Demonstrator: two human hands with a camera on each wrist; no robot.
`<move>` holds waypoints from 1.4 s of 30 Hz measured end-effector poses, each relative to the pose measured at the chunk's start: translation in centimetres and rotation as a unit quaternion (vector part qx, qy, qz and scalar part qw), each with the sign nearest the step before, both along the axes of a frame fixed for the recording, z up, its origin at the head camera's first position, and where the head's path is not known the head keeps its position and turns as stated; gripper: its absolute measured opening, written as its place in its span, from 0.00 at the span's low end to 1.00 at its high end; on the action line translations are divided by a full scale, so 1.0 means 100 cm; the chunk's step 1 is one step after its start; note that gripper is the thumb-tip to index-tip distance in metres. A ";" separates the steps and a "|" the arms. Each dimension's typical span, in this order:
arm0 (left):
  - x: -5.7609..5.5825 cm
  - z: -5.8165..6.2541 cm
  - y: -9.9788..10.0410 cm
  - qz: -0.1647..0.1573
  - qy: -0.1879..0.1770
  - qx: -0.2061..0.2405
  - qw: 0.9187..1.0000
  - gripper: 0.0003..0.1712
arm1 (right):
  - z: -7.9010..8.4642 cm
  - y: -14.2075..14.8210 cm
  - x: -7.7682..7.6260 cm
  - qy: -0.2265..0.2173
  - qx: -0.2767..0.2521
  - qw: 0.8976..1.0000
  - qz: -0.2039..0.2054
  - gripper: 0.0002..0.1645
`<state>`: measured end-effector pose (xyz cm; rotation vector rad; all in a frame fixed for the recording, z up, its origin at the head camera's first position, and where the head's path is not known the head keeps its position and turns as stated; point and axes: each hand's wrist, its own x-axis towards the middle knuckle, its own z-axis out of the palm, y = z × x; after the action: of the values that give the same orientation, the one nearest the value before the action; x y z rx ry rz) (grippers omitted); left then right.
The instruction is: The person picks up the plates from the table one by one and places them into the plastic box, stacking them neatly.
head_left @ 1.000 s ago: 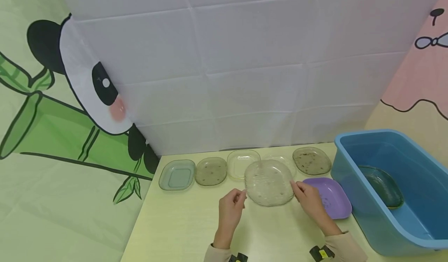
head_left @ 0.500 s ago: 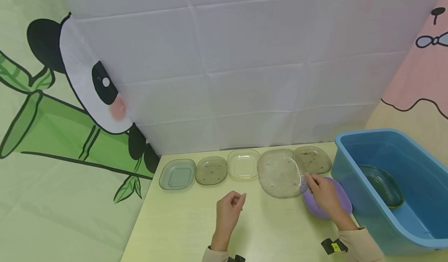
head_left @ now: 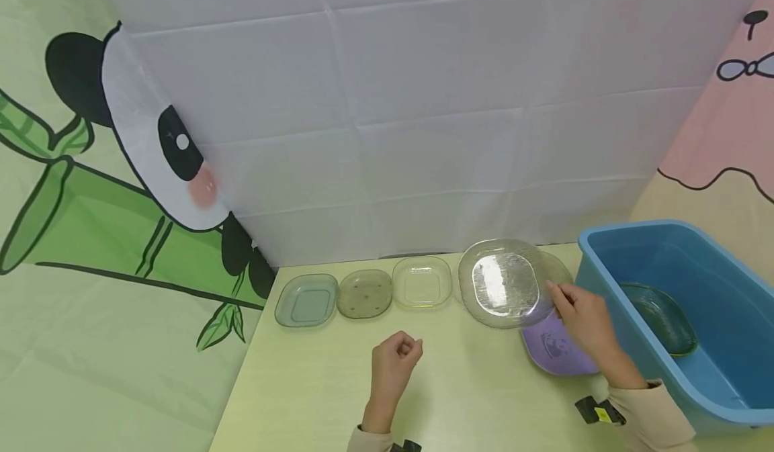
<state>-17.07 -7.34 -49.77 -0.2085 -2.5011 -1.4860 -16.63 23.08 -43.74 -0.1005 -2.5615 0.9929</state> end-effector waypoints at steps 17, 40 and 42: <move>-0.002 -0.001 -0.002 0.018 0.000 -0.001 1.000 0.12 | 0.055 0.020 0.028 0.082 0.066 0.994 0.003 0.24; -0.002 -0.007 -0.004 0.030 -0.007 -0.009 0.999 0.12 | 0.073 0.137 0.017 -0.043 0.206 0.974 -0.083 0.32; -0.002 -0.008 -0.005 0.033 -0.005 -0.009 0.999 0.12 | 0.067 0.150 0.012 -0.060 0.206 0.973 -0.091 0.33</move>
<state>-17.26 -7.79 -50.62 -0.1213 -2.5053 -1.4439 -15.39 38.07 -37.07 -0.2821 -2.7486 0.3873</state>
